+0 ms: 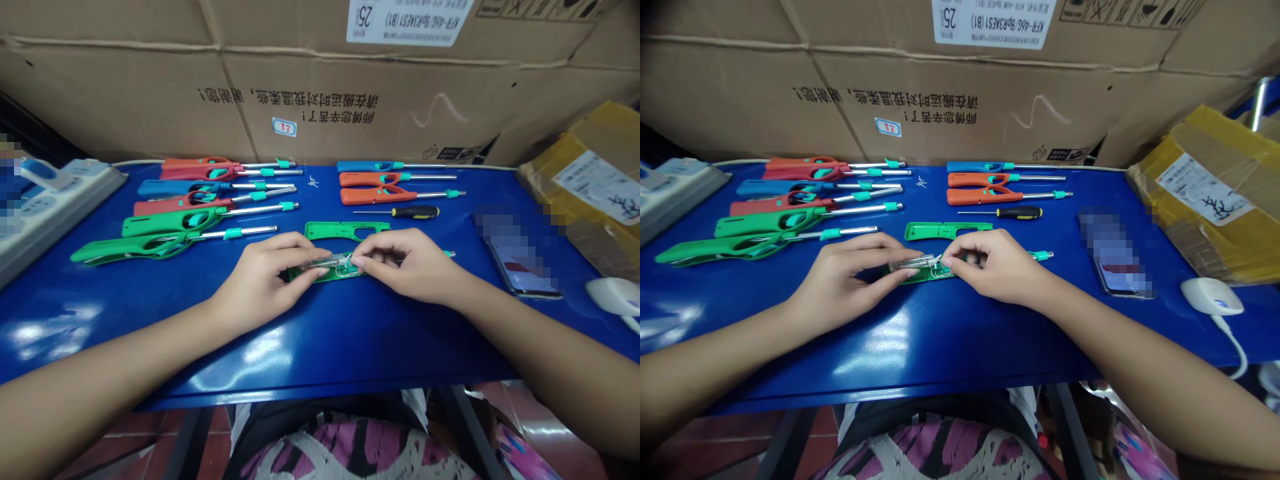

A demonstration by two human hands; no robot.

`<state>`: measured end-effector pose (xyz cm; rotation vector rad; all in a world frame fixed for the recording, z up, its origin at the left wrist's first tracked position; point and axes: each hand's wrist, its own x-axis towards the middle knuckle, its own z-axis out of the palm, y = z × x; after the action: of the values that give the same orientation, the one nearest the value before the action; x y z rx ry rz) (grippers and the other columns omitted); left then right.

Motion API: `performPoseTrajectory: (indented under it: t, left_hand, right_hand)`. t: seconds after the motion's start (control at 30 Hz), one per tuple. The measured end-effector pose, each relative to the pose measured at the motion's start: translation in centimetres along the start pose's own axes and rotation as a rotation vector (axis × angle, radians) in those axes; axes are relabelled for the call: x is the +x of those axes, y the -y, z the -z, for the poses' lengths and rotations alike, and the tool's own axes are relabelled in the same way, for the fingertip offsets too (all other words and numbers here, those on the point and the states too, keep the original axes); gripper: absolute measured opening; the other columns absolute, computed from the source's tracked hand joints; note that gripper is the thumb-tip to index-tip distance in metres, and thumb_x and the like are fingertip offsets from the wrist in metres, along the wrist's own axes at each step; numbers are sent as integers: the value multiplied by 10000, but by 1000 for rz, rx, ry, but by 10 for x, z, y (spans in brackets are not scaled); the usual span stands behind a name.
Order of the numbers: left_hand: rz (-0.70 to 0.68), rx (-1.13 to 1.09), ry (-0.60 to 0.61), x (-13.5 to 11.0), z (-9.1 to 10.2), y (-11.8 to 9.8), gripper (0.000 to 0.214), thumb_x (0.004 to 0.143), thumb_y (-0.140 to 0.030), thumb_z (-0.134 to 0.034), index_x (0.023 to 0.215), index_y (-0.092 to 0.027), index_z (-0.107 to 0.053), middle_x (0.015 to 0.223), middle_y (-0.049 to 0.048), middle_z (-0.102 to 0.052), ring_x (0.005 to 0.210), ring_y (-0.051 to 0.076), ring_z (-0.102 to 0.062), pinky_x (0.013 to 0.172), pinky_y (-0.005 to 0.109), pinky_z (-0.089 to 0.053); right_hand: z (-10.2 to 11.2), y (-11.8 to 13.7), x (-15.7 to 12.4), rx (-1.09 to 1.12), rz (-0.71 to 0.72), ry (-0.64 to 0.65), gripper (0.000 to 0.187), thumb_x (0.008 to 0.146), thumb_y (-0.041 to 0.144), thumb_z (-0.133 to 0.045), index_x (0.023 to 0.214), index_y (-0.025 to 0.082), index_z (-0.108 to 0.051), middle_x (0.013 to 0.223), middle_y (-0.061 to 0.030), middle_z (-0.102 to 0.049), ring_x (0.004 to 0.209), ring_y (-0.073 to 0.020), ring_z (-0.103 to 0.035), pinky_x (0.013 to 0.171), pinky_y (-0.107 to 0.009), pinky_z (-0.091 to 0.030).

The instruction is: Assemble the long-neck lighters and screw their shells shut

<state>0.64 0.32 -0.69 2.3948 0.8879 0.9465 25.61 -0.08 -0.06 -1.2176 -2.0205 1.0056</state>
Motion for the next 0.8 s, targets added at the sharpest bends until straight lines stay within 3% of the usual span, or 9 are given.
performPoseTrajectory:
  t: [0.13, 0.27, 0.43, 0.53, 0.8]
  left_hand:
    - [-15, -2, 18, 1, 2, -1, 211, 923, -203, -684, 1113, -154, -762, 956, 51, -724, 821, 133, -692, 751, 235, -562]
    - [-21, 24, 127, 3, 6, -3, 215, 949, -208, -639, 1127, -168, -754, 978, 59, -730, 847, 146, -692, 778, 258, -564]
    - [7, 73, 215, 4, 12, -5, 209, 919, -174, -622, 1080, -179, -754, 967, 56, -721, 849, 164, -688, 759, 275, -572]
    - [12, 93, 248, 5, 14, -5, 203, 894, -171, -629, 1056, -167, -752, 965, 57, -716, 843, 169, -686, 758, 282, -573]
    - [-42, 132, 257, 5, 13, 0, 194, 958, -224, -597, 1058, -152, -747, 972, 69, -717, 879, 174, -684, 788, 289, -565]
  right_hand:
    - [-1, 0, 0, -38, 38, 9, 156, 893, 262, -634, 855, 159, -744, 626, 22, -591, 534, -86, -463, 495, -225, -337]
    - [4, 2, -2, -213, 144, 7, 110, 895, 218, -622, 867, 181, -722, 708, 13, -639, 560, -92, -486, 543, -241, -364]
    - [9, 2, -5, -449, 256, 33, 194, 925, 262, -624, 1101, 209, -686, 1056, -55, -678, 856, -167, -626, 731, -289, -470]
    - [10, -1, -5, -553, 265, 73, 274, 935, 306, -636, 1193, 216, -663, 1142, -67, -650, 948, -194, -646, 797, -311, -496]
    - [10, -5, -5, -641, 294, 88, 286, 971, 340, -594, 1222, 227, -674, 1195, -73, -653, 959, -201, -664, 786, -321, -513]
